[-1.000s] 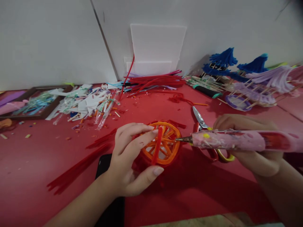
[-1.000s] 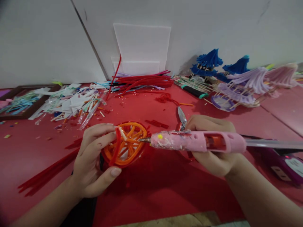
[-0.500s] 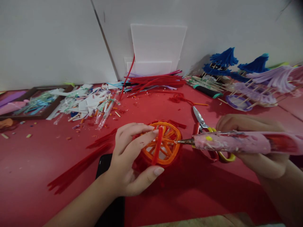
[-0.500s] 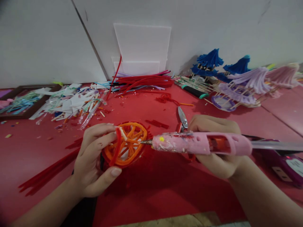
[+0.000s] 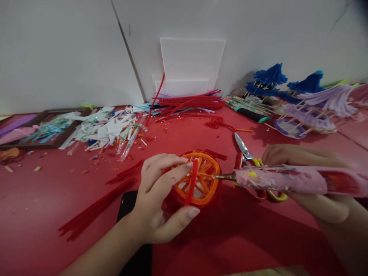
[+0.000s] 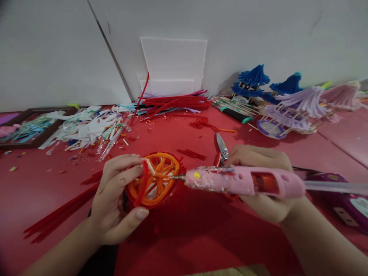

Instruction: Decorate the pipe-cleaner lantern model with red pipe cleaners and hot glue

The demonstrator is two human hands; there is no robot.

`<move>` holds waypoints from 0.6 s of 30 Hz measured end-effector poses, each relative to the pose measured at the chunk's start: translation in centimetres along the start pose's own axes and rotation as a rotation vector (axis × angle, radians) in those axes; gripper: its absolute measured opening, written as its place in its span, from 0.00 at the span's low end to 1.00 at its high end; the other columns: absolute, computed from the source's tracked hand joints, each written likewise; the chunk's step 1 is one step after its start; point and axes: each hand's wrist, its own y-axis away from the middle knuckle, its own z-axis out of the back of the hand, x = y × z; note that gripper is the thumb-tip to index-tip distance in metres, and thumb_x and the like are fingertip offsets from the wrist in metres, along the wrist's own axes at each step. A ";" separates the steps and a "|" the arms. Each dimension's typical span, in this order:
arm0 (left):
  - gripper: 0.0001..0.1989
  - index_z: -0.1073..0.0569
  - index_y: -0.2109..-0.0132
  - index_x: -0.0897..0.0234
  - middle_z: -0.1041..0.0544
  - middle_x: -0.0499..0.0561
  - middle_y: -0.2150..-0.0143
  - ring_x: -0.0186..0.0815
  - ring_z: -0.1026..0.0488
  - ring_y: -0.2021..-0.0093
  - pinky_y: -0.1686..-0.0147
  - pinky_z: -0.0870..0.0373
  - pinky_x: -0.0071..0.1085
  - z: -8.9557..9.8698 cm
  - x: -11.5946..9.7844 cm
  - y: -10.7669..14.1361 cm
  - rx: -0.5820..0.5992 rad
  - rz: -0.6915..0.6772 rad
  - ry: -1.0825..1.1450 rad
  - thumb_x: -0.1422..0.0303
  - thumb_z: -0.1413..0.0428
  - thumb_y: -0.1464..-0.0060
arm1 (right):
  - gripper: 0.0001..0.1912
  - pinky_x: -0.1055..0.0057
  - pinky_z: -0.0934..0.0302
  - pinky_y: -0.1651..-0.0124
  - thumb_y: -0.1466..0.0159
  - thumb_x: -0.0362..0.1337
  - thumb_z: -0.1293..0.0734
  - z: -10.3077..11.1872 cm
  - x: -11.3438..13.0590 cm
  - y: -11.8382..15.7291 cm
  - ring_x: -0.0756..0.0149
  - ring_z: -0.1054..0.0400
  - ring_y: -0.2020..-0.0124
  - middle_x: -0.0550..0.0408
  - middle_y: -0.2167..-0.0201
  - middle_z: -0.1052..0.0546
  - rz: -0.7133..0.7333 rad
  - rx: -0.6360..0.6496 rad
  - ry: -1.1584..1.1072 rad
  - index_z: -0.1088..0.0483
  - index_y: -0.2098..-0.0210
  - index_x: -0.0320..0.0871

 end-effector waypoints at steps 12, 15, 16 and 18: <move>0.23 0.37 0.44 0.62 0.31 0.59 0.49 0.47 0.34 0.49 0.48 0.38 0.48 0.0 0.0 0.1 0.010 -0.011 -0.023 0.58 0.48 0.45 | 0.09 0.69 0.36 0.75 0.39 0.45 0.38 0.6 -0.4 0.3 0.64 0.30 0.74 0.52 0.73 0.26 0.067 0.088 0.059 0.30 0.68 0.48; 0.24 0.37 0.45 0.63 0.32 0.60 0.49 0.47 0.35 0.49 0.48 0.37 0.47 0.1 0.1 0.2 0.013 -0.009 -0.016 0.58 0.47 0.46 | 0.13 0.68 0.35 0.73 0.38 0.49 0.38 0.7 -0.5 0.4 0.64 0.29 0.73 0.51 0.73 0.25 0.061 0.117 0.048 0.30 0.67 0.47; 0.24 0.37 0.45 0.63 0.32 0.60 0.49 0.47 0.35 0.49 0.48 0.38 0.47 0.1 0.1 0.2 0.013 -0.009 -0.014 0.58 0.47 0.46 | 0.14 0.69 0.35 0.72 0.38 0.50 0.39 0.8 -0.5 0.5 0.64 0.29 0.73 0.51 0.73 0.25 0.054 0.118 0.039 0.30 0.67 0.47; 0.23 0.36 0.45 0.64 0.32 0.60 0.49 0.47 0.35 0.49 0.48 0.38 0.47 0.1 0.1 0.2 0.011 -0.009 -0.011 0.59 0.47 0.45 | 0.15 0.68 0.36 0.72 0.38 0.51 0.39 0.9 -0.6 0.5 0.64 0.30 0.73 0.52 0.74 0.26 0.029 0.101 0.013 0.29 0.67 0.47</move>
